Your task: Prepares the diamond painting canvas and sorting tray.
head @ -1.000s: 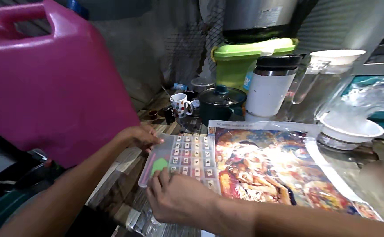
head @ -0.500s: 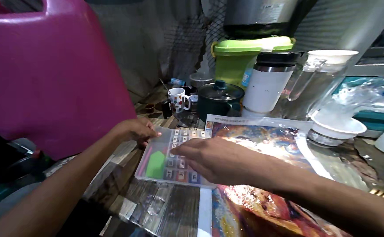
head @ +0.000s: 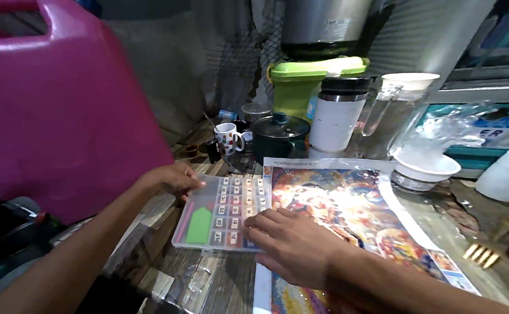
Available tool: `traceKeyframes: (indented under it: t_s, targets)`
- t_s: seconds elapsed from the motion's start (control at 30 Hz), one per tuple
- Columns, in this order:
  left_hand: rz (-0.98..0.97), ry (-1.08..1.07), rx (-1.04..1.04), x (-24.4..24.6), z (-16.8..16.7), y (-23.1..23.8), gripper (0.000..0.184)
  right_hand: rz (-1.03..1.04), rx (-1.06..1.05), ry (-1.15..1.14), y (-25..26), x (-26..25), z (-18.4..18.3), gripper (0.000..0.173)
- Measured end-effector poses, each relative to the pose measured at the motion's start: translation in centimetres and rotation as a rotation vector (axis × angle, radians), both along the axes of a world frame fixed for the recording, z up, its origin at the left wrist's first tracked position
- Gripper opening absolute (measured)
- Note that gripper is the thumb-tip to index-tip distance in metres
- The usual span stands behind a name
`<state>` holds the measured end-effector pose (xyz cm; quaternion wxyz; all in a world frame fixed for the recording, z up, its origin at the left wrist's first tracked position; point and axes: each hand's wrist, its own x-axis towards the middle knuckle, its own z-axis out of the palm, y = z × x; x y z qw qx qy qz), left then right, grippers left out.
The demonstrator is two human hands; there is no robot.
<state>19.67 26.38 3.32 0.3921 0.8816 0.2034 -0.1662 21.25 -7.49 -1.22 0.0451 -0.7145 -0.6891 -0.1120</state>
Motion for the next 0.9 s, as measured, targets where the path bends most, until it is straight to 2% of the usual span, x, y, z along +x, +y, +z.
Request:
traceKeyframes:
  t_s: [0.3,0.57,0.67,0.8,0.9]
  targets:
    - [0.041,0.079,-0.022,-3.0,1.5,-1.4,0.038,-0.109,-0.006,-0.007,2.5,-1.2,-0.1,0.055]
    - [0.029,0.061,-0.054,-4.4,1.1,-1.2,0.041,-0.131,-0.023,0.056,3.7,-2.6,-0.1,0.075]
    - [0.084,-0.006,-0.119,-5.5,0.5,-1.0,0.036,-0.129,-0.034,0.067,3.8,-2.4,-0.1,0.071]
    - [0.209,-0.187,-0.246,-9.1,-0.4,-1.6,0.026,-0.083,-0.112,0.190,3.2,0.1,0.9,0.054]
    - [0.323,-0.243,-0.387,-11.8,-1.1,-1.8,0.022,-0.089,-0.093,0.159,2.7,2.1,0.8,0.044]
